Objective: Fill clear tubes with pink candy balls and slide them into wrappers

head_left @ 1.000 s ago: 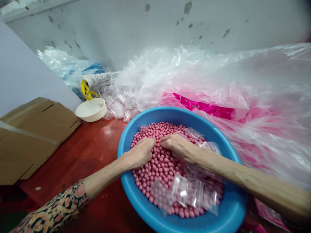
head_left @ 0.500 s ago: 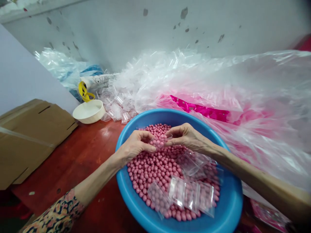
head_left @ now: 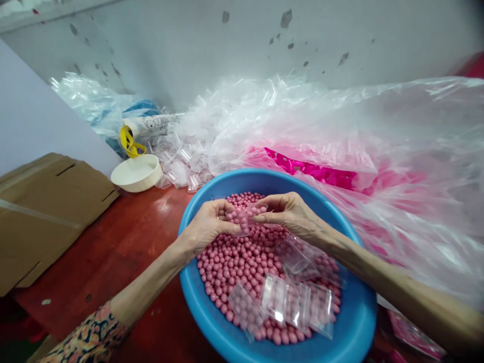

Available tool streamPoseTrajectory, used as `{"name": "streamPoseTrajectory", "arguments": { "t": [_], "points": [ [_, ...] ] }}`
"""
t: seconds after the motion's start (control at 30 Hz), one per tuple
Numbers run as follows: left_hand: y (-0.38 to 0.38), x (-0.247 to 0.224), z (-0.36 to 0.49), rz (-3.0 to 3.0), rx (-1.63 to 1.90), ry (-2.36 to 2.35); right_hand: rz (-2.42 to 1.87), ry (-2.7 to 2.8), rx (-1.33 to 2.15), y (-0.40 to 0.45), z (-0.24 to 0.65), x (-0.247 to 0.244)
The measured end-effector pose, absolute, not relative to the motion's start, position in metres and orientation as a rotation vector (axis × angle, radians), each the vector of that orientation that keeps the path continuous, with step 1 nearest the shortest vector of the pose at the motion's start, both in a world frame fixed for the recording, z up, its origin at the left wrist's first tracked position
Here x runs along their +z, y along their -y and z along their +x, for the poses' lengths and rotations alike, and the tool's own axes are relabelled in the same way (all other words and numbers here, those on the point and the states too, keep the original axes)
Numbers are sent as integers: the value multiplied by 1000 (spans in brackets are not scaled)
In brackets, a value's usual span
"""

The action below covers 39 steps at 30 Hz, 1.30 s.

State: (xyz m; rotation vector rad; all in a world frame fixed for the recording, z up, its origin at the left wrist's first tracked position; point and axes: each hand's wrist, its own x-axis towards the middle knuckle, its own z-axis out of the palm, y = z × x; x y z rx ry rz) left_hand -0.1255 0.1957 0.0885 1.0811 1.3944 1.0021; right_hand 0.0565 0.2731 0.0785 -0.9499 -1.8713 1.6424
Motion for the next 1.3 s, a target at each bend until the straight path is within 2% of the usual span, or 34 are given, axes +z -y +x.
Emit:
{"name": "streamPoseTrajectory", "arguments": {
  "t": [0.17,0.37,0.67,0.9,1.1,1.3],
  "points": [
    [-198,89,-129,1359,1034,-1568,-911,1998,1499,-277,50,76],
    [-197,93,-145,1732,895,-1831,-879,2285,1211,-281,45,74],
    [-201,89,-149,2171,374,-2037,-695,2834,674,-271,44,66],
    [-206,79,-149,2405,24,-1939,-561,2893,718,-255,40,62],
    [-203,79,-159,2499,42,-1871,-862,2585,816,-289,29,78],
    [-218,63,-161,2492,80,-1923,-1049,2478,803,-319,-5,60]
  ]
}}
